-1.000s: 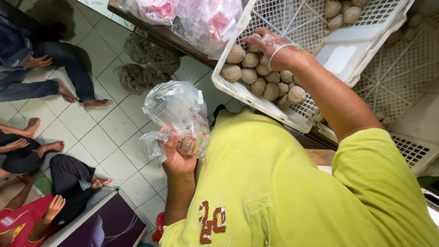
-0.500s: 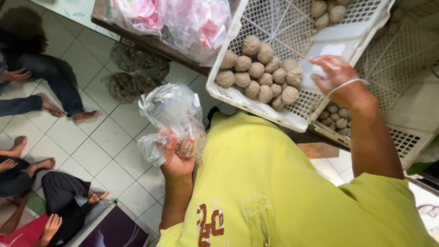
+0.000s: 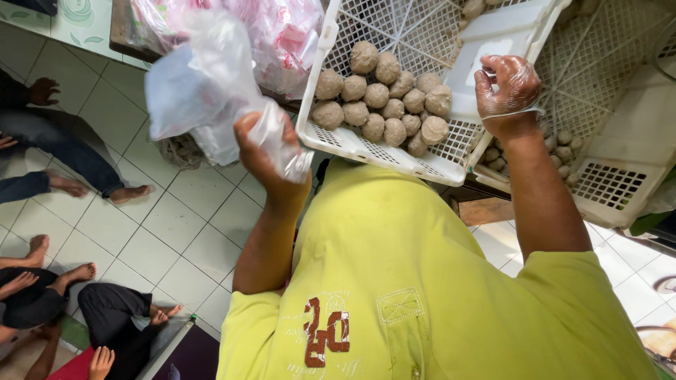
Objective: The person picks round meatballs by hand from a plastic crate and places them into a clear plastic bag, repeating to fill the bag. They open and adjust the bag, gather filled bags, and set them on the work table beside other packed bags.
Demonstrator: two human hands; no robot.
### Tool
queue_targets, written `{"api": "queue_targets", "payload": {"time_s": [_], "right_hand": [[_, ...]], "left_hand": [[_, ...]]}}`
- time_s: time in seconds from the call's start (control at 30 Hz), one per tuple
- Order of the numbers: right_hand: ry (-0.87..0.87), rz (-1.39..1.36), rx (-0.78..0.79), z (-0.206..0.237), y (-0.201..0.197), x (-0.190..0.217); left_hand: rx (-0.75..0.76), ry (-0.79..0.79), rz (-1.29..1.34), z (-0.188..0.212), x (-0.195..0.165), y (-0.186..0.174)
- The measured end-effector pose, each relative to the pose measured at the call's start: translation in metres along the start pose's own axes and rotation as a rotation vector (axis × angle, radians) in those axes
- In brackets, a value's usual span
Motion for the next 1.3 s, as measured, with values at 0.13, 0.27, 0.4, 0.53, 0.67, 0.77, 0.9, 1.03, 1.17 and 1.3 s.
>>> {"api": "queue_targets", "payload": {"time_s": [0.13,0.27,0.4,0.53,0.67,0.77,0.9,1.03,1.17,1.3], "right_hand": [[-0.02,0.053,-0.016,0.0,-0.004,0.004],[-0.026,0.048,-0.023,0.001,-0.006,0.005],[-0.021,0.05,-0.023,0.001,-0.005,0.004],[-0.034,0.056,-0.004,0.0,-0.001,0.003],[-0.031,0.085,0.04,-0.002,0.001,0.001],[0.015,0.087,0.191,-0.013,0.011,-0.001],[-0.001,-0.117,0.394,-0.041,0.041,0.023],[-0.248,-0.17,0.483,-0.067,0.083,0.096],[-0.503,-0.212,0.508,-0.082,0.099,0.166],[-0.415,-0.052,0.792,-0.095,0.138,0.181]], "left_hand": [[0.094,0.139,-0.198,-0.022,-0.017,0.029],[0.086,0.242,-0.326,-0.025,-0.023,0.044],[0.04,0.346,-0.572,-0.02,-0.02,0.052],[0.051,0.481,-0.582,-0.017,-0.014,0.054],[0.054,0.477,-0.591,-0.016,-0.004,0.052],[0.034,0.524,-0.587,-0.015,-0.001,0.05],[-0.01,0.553,-0.55,-0.016,-0.001,0.049],[-0.003,0.477,-0.571,-0.018,-0.001,0.05],[0.001,0.486,-0.574,-0.02,-0.008,0.051],[-0.013,0.393,-0.566,-0.022,-0.011,0.051]]}}
Point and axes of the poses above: each hand's wrist, its own z-axis away from the middle knuckle, its own y-axis out of the palm, x = y × z, the point moved 6 cm from there along -z, towards the middle knuckle, and after that the axes turned 11 degrees about x, right-handed, at the moved point
